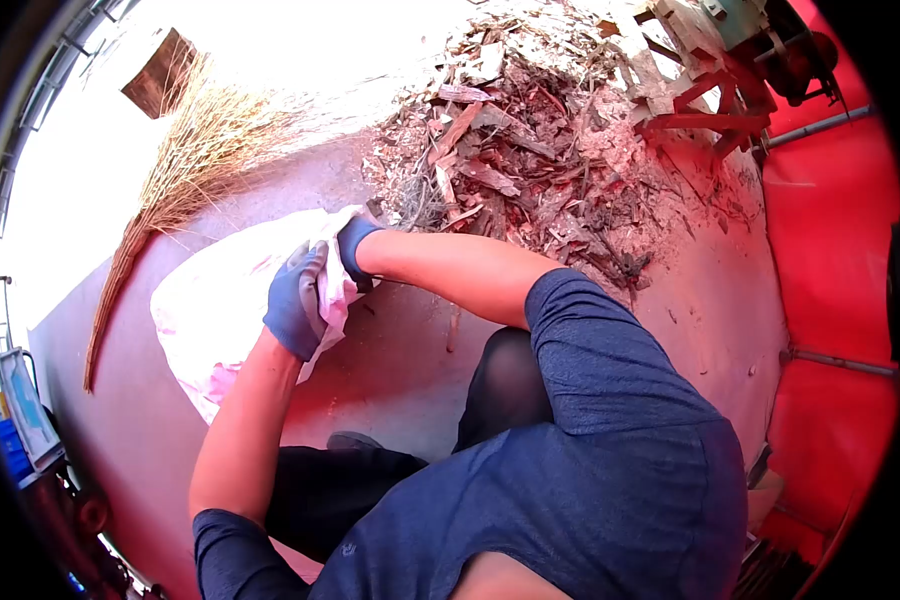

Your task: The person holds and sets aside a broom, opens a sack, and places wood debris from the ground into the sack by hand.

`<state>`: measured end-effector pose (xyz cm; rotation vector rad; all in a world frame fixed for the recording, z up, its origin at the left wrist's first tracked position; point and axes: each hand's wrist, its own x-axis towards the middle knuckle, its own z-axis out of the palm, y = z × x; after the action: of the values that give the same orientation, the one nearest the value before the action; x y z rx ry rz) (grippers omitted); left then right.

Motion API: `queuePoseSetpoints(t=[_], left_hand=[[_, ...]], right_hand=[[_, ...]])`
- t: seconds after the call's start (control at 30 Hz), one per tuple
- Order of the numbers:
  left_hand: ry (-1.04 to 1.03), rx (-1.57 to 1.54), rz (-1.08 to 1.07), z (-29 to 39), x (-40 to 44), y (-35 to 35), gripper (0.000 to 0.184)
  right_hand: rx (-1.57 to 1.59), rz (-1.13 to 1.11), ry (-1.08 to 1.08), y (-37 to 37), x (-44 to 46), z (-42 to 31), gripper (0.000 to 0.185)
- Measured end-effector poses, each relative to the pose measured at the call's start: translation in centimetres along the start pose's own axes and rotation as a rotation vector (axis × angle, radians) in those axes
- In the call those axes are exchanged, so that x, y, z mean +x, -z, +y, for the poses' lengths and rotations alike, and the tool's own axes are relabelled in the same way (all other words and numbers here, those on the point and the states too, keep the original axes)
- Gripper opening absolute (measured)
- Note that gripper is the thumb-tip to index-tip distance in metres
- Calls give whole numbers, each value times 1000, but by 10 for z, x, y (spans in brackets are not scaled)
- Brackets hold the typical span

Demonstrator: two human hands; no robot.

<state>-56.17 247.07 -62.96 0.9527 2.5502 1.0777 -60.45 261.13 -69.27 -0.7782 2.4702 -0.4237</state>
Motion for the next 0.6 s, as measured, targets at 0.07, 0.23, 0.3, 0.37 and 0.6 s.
queuePoseSetpoints(t=[0.07,0.23,0.3,0.37,0.6], left_hand=[[374,-334,13,-22,2,10,30],[212,-518,73,-36,-8,18,25],[-26,-112,-12,-29,-5,20,32],[-174,135,-41,-21,0,21,43],[-120,254,115,-3,9,26,48]], right_hand=[[384,-60,-18,-13,6,30,49],[843,117,-145,-39,1,51,56],[456,108,-45,-47,5,37,51],[503,69,-52,-58,35,26,47],[402,325,426,11,1,5,36]])
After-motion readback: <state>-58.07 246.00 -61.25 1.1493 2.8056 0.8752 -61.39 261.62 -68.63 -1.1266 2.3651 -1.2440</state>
